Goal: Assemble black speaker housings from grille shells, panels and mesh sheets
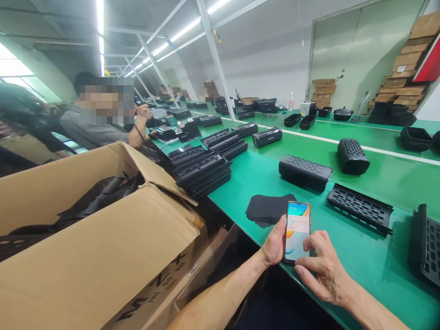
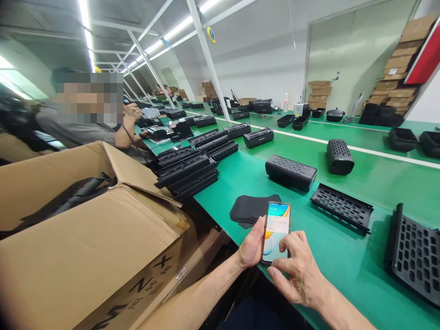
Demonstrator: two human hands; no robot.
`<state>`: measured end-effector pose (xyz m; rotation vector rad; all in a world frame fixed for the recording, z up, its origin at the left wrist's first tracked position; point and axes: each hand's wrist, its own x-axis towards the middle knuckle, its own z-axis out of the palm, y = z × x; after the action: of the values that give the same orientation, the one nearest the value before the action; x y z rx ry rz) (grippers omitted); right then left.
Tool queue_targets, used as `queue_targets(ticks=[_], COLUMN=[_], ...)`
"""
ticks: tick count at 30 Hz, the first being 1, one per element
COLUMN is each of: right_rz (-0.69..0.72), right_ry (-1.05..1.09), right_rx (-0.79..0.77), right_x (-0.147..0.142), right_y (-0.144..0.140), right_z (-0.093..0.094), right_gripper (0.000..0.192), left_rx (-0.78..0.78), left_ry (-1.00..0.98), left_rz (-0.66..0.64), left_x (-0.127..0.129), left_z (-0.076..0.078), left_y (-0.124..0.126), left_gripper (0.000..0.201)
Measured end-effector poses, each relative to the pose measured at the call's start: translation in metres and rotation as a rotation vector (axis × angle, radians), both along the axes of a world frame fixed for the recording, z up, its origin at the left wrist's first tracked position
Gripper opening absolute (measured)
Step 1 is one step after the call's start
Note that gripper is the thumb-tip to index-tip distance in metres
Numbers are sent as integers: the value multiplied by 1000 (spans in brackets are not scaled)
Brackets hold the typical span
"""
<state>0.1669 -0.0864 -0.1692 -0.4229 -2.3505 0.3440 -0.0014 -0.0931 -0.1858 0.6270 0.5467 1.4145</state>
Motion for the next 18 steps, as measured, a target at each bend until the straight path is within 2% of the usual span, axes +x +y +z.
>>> queue_targets(ticks=[18], right_rz=[-37], right_ry=[7], right_rx=[32], right_x=[0], right_y=[0], right_z=[-3], right_gripper=[22], left_rx=[-4], left_ry=[-20], left_rz=[8], left_x=[-1], left_z=[-6], left_y=[1], left_gripper=[66])
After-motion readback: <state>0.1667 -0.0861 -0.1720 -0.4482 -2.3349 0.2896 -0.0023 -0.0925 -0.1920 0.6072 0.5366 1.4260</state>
